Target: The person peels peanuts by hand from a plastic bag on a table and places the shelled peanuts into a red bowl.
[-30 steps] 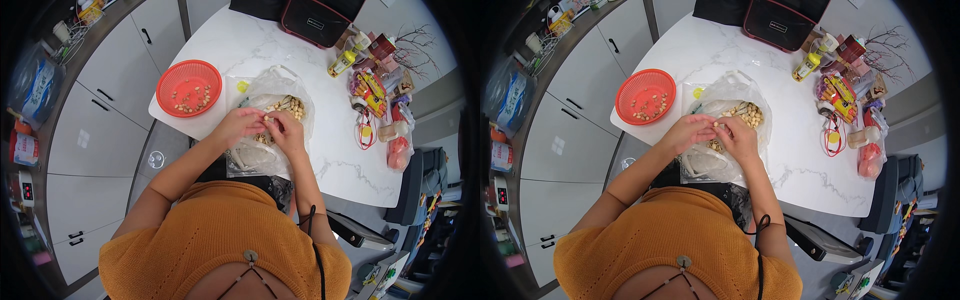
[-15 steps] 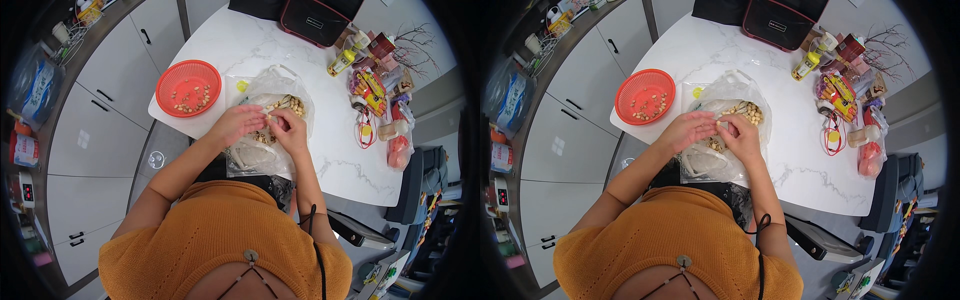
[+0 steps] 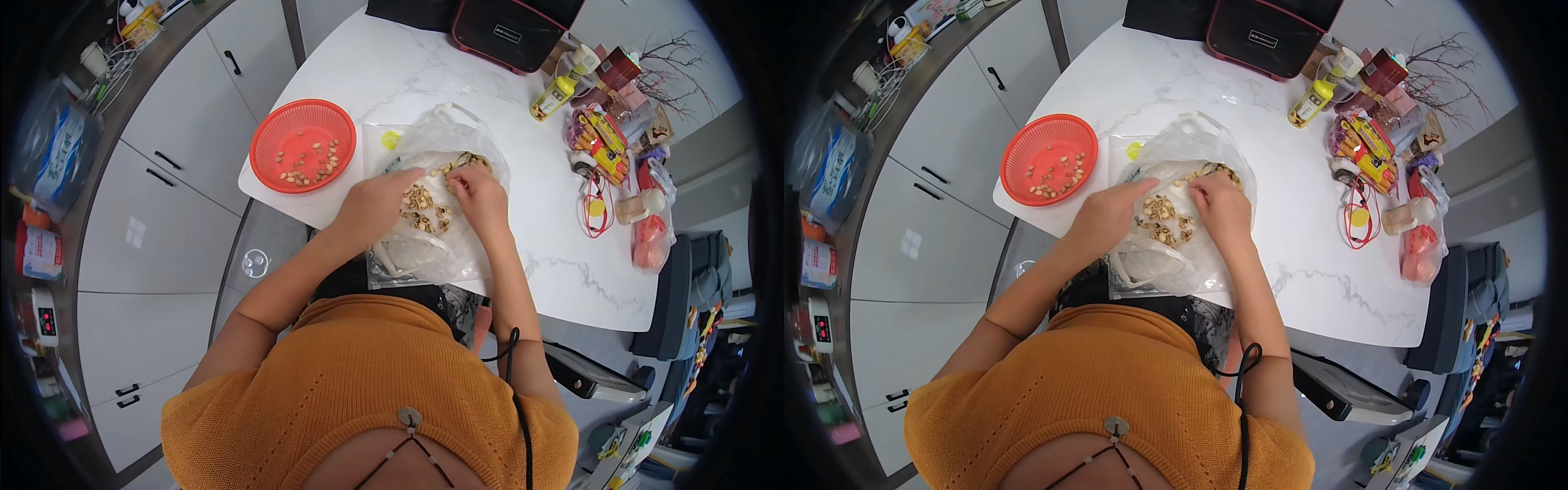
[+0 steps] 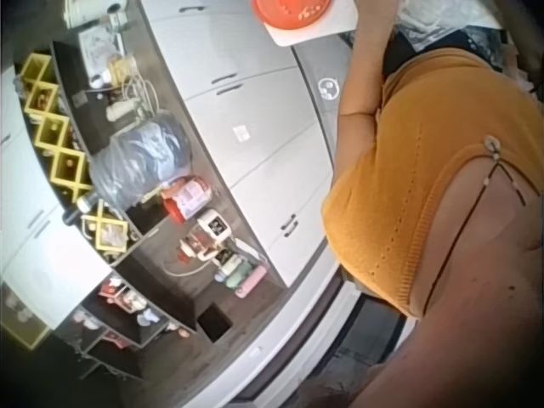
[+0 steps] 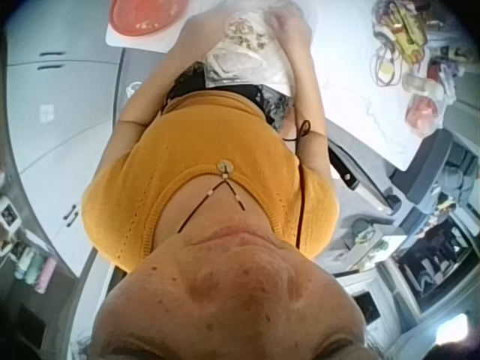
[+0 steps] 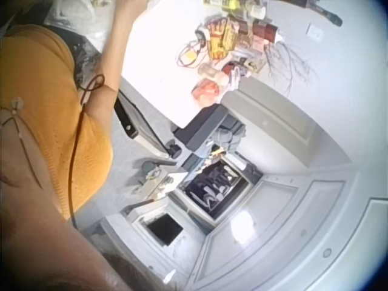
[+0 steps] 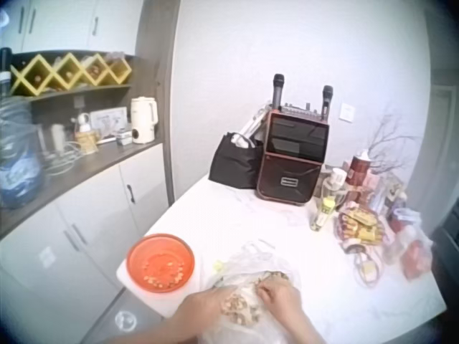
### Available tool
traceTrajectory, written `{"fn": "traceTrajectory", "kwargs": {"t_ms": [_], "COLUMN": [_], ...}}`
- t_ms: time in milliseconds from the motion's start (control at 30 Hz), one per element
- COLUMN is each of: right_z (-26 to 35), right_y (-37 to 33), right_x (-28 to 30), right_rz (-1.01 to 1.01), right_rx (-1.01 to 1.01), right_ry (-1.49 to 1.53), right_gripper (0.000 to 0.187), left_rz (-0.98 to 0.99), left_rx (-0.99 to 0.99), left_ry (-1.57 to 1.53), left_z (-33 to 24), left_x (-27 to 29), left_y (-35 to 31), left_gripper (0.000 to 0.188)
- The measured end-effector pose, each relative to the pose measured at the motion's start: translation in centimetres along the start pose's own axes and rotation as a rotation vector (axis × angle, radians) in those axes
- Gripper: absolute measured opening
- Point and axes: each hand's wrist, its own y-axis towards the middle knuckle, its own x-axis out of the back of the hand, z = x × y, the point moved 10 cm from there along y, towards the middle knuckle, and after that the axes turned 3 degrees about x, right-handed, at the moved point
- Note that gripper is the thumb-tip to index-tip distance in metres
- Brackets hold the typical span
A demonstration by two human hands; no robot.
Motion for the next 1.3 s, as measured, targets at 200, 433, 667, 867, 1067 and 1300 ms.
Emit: {"fn": "traceTrajectory", "kwargs": {"t_ms": [200,433,667,867,1067,1300], "right_z": [1.1,0.8,0.6,-1.2,-0.8,0.1], "right_y": [1.0,0.9,0.8,-0.8,-3.9,-4.0], "right_x": [-2.4,-3.2,-2.6,-3.3,-4.9,-6.6], "right_rz": [0.07,0.027,0.029,0.141,0.183,0.209], "right_rx": [0.024,0.03,-0.021,-0.202,-0.576,-0.55], "right_ry": [-0.154,-0.17,-0.122,0.554,1.295,1.435], "right_gripper": [0.01,0.013,0.013,0.01,0.014,0.016], "left_rz": [-0.207,-0.228,-0.33,-0.058,0.042,0.042], "left_rx": [0.199,0.273,0.021,0.249,0.243,0.239], "left_ry": [0.165,0.329,0.079,-0.404,-0.508,-0.585], "left_z": [4.2,6.7,3.1,4.4,3.6,3.4], "left_x": [6.1,8.8,5.8,-0.6,-3.6,-4.4], "left_y": [0.2,-0.3,-0.1,0.3,0.5,0.7], "left_gripper": [0.038,0.029,0.019,0.022,0.023,0.018]}}
